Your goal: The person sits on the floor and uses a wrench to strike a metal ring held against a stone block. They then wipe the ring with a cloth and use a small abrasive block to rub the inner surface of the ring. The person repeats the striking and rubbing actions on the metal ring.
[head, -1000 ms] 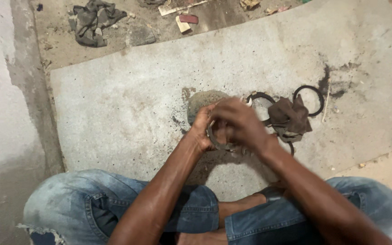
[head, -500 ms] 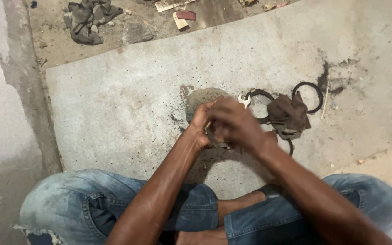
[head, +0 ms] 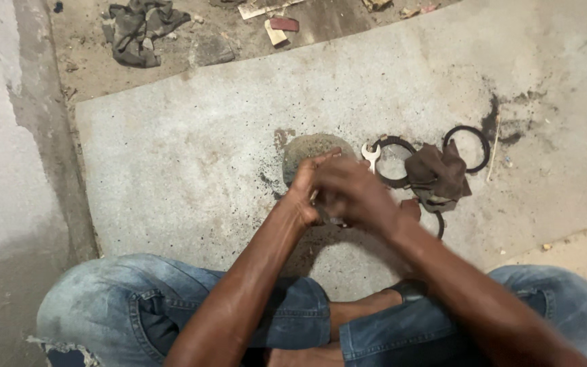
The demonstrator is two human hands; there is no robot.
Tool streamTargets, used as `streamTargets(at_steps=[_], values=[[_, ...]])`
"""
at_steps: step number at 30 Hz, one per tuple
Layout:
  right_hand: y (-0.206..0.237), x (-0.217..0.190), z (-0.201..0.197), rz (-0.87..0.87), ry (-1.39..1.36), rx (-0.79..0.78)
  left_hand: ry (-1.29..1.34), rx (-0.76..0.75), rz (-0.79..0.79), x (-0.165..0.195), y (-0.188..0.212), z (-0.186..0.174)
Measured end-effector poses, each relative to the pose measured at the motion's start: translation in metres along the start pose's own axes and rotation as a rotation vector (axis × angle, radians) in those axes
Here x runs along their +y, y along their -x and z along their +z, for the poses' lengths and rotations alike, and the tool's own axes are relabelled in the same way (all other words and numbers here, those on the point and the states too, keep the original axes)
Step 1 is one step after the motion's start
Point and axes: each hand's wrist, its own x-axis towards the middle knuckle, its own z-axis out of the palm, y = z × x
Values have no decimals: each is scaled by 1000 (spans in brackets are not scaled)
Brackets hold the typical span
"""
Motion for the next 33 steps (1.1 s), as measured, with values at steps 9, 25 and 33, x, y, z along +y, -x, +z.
streamTargets(at_steps=[9,25,33], values=[[-7,-7,-6,-107,50,47,-1,-62,-23,12,17,14],[-7,-8,-7,-70,50,83,0,-86,-19,7,8,4],[-3,-10,-8,101,-24,7,-11,132,-48,2,12,6]])
